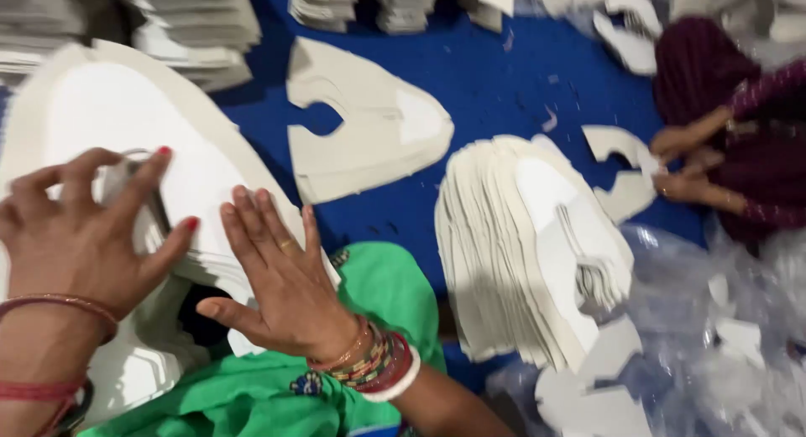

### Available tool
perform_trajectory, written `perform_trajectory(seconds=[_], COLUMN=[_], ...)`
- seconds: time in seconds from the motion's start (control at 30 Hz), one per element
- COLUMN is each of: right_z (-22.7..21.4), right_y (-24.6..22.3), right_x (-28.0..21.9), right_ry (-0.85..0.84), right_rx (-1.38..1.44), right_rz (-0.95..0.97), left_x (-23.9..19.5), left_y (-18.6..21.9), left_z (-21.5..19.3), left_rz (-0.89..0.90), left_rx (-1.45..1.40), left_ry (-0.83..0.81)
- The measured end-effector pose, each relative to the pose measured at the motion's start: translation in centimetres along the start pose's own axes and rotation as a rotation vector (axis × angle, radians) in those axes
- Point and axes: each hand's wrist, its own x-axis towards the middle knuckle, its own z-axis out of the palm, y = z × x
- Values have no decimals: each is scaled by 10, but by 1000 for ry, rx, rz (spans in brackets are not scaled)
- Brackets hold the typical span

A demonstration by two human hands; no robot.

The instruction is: The person organizes and stacks cut-out white shoe upper components into tidy piles.

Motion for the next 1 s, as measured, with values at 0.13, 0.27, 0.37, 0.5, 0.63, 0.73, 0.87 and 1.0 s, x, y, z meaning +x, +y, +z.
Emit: perform_trajectory(seconds=[0.13, 0.27, 0.37, 0.5, 0.63, 0.73, 0.87, 1.0], right_z=[-12, -32, -48, -71, -2, 48, 69, 74], right_y=[-2, -4, 1, 41, 187, 292, 338, 352], right_x=[-23, -47, -54, -27, 29, 74, 86, 85], right_ry=[-57, -223, -202, 19, 382, 519, 628, 621], right_rx=[43, -393, -465, 108, 439, 112, -48, -22], right_rz=[79, 106, 108, 227, 622, 949, 1250, 1331], left_x=[-10, -14, -9, 12, 28, 18, 9, 16], left_y=[-13, -13, -11, 9, 65, 115, 115, 113], left_z=[39, 35, 28, -7, -44, -10, 11, 8], left_rz=[-10, 17, 19, 47, 14, 76, 65, 59], left_rx=[-160, -54, -20, 154, -441, -303, -443, -455], left_ry=[39, -2, 0, -25, 133, -22, -48, -64])
